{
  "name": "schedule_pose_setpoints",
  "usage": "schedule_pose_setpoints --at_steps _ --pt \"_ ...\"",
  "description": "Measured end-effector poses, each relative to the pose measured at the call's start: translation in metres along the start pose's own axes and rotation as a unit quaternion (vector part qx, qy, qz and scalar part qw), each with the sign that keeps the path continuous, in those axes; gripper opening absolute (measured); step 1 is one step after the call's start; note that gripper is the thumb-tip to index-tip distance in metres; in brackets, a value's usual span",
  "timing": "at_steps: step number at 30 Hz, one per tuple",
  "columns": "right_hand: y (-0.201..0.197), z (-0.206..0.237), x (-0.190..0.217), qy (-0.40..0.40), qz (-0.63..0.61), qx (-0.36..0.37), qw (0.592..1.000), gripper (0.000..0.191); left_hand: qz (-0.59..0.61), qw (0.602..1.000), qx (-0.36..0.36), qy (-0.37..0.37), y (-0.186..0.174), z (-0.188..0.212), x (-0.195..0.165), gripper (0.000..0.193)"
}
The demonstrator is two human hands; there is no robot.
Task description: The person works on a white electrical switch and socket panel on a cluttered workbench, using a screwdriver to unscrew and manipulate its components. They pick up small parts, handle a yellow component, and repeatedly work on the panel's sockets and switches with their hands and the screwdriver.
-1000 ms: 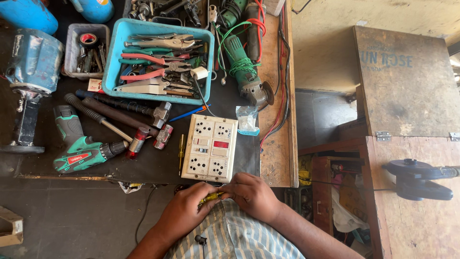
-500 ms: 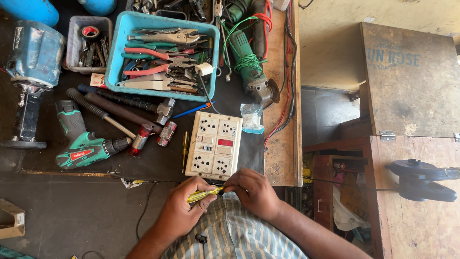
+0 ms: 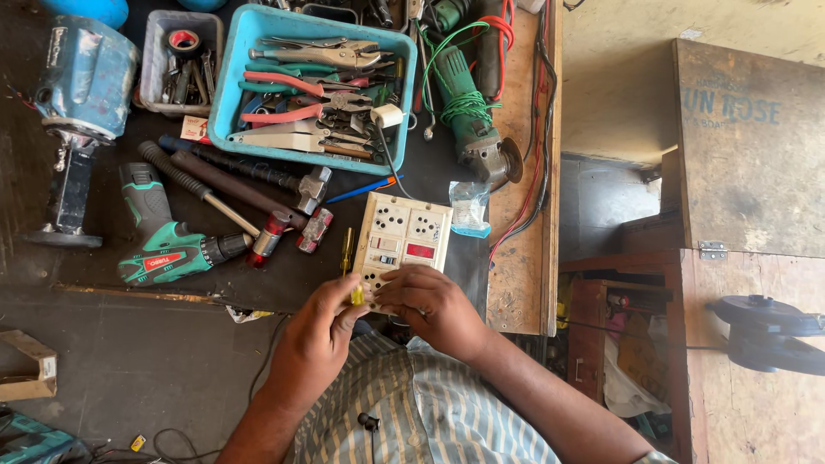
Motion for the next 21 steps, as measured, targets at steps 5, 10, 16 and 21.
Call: schedule_pose_setpoints --at_steps 5,10,16,21 --pt "-0.008 0.008 -0.004 -0.034 0.087 0.018 0.995 0.023 0.014 0.997 -0.030 0.066 0.008 0.016 0.017 0.054" --pt "-0.006 0.013 -0.010 -0.034 0.099 0.057 0.993 0.030 0.047 0.994 -0.025 0.095 0.021 0.019 0.028 0.055" --pt "-0.004 0.016 -0.014 -0.030 0.097 0.058 0.993 0.031 0.012 0.993 -0.007 0.121 0.019 0.024 0.040 0.058" --pt "-0.002 0.016 -0.018 -0.033 0.090 0.056 0.994 0.031 0.025 0.987 0.000 0.160 0.014 0.014 0.041 0.060"
Point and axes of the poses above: each hand's wrist, its own z-axis away from the middle knuckle, its own y-axis out of the palm, x = y × z, the point moved 1 cm from there along -z, towards the middle knuckle, and after that the axes turned 4 degrees about -x, right-handed, at the moved point
